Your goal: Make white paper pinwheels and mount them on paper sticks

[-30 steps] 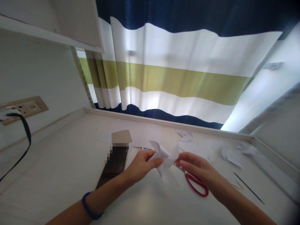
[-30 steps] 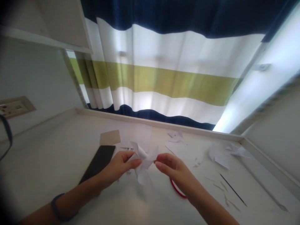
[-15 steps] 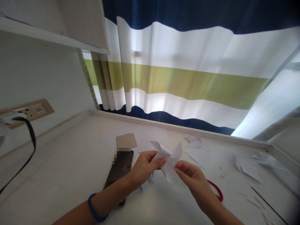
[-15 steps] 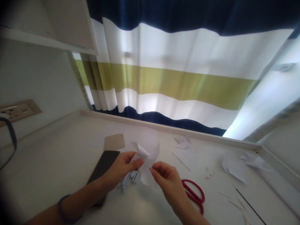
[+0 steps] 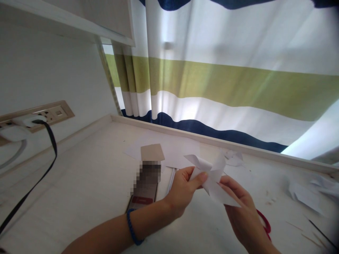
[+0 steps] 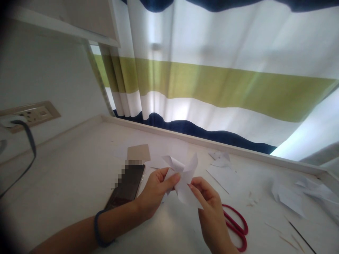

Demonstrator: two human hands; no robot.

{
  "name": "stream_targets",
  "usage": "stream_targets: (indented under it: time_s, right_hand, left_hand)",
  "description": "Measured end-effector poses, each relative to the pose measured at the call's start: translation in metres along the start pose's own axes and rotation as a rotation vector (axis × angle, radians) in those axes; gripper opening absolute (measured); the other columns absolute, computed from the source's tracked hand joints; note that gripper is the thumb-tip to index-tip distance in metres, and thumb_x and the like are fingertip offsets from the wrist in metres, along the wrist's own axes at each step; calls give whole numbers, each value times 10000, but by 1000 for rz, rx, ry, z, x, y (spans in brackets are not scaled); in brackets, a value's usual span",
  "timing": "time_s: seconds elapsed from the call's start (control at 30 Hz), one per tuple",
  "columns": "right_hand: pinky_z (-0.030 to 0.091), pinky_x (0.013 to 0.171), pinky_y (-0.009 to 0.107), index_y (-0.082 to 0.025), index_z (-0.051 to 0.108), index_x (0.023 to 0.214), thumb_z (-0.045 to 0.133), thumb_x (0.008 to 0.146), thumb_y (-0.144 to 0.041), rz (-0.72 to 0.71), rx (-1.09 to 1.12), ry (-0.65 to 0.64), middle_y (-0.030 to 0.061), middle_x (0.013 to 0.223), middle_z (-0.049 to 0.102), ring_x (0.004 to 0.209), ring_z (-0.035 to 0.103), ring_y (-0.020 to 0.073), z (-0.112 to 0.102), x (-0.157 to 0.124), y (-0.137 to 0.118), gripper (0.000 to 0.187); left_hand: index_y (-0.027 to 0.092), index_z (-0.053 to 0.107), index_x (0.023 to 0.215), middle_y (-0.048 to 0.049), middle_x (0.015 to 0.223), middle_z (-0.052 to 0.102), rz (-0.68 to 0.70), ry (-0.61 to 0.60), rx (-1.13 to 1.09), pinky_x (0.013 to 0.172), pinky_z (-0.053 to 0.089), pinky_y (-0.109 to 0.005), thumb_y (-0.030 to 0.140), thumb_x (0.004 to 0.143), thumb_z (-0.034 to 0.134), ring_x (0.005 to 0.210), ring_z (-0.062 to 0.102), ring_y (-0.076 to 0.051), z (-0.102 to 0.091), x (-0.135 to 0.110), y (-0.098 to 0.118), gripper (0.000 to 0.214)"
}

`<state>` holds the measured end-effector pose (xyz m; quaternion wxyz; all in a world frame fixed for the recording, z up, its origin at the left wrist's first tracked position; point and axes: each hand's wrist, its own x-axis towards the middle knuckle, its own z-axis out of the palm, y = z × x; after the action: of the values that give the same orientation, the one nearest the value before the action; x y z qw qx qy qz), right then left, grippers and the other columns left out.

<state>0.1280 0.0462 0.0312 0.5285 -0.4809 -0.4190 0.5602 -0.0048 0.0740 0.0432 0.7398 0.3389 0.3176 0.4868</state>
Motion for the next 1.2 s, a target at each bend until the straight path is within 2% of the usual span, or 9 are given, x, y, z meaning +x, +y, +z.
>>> stream_targets:
  time_s: [0.23,0.4,0.53,0.67,0.77,0.87,0.97,1.2]
  right_hand:
    - [413,504,212,-197,566,684,608,708,-273,-84,-83,36,-20,632,635,549,548,129,9,5,-1,90]
    - [440,494,243,-195,597,686,624,648,-207,-195,-213,145,-2,620,662,548,583,165,12,4,-3,48]
    - [448,588,269,-214,642,660,642,547,-88,-350,-345,241,-19,624,649,606,575,182,11,3,-2,169]
    - [435,595,265,-228,658,650,645,533,-67,-416,-394,252,-28,611,636,599,554,176,10,4,1,200]
    - [435,571,253,-214,634,644,667,551,-98,-385,-354,236,-29,599,627,582,554,164,11,5,0,153]
    - [424,498,228,-192,604,634,647,632,-189,-293,-266,185,-28,567,612,525,543,139,12,8,-4,43]
    - [386,445,199,-174,598,609,619,688,-253,-198,-171,138,-31,528,588,479,506,108,11,9,-7,114]
    - [365,454,198,-155,583,606,628,673,-273,-34,7,122,-30,521,569,475,478,91,10,9,-4,143]
  left_hand:
    - [111,635,720,-15,622,602,-35,2,-41,501,384,-184,309,634,669,521,491,-85,-5,4,-1,219]
    - [123,612,685,3,598,585,-28,35,-64,506,378,-179,323,643,661,523,482,-81,-3,4,-2,210]
    - [133,604,699,20,583,565,-18,47,-94,550,380,-175,312,677,634,549,482,-75,0,1,-2,182]
    - [127,596,723,15,597,548,-40,55,-117,574,383,-191,280,701,616,582,494,-88,1,0,-3,156]
    - [131,589,725,20,599,541,-20,57,-104,585,388,-203,279,709,610,571,490,-86,0,1,-3,151]
    - [136,592,739,17,617,558,5,50,-67,576,391,-205,286,706,613,570,496,-89,-2,3,-4,155]
    - [144,591,748,18,631,572,20,47,-24,551,390,-197,282,711,609,559,496,-86,-4,3,-4,144]
    - [138,603,735,22,589,569,77,70,108,507,393,-187,305,691,621,530,489,-90,-5,4,-3,174]
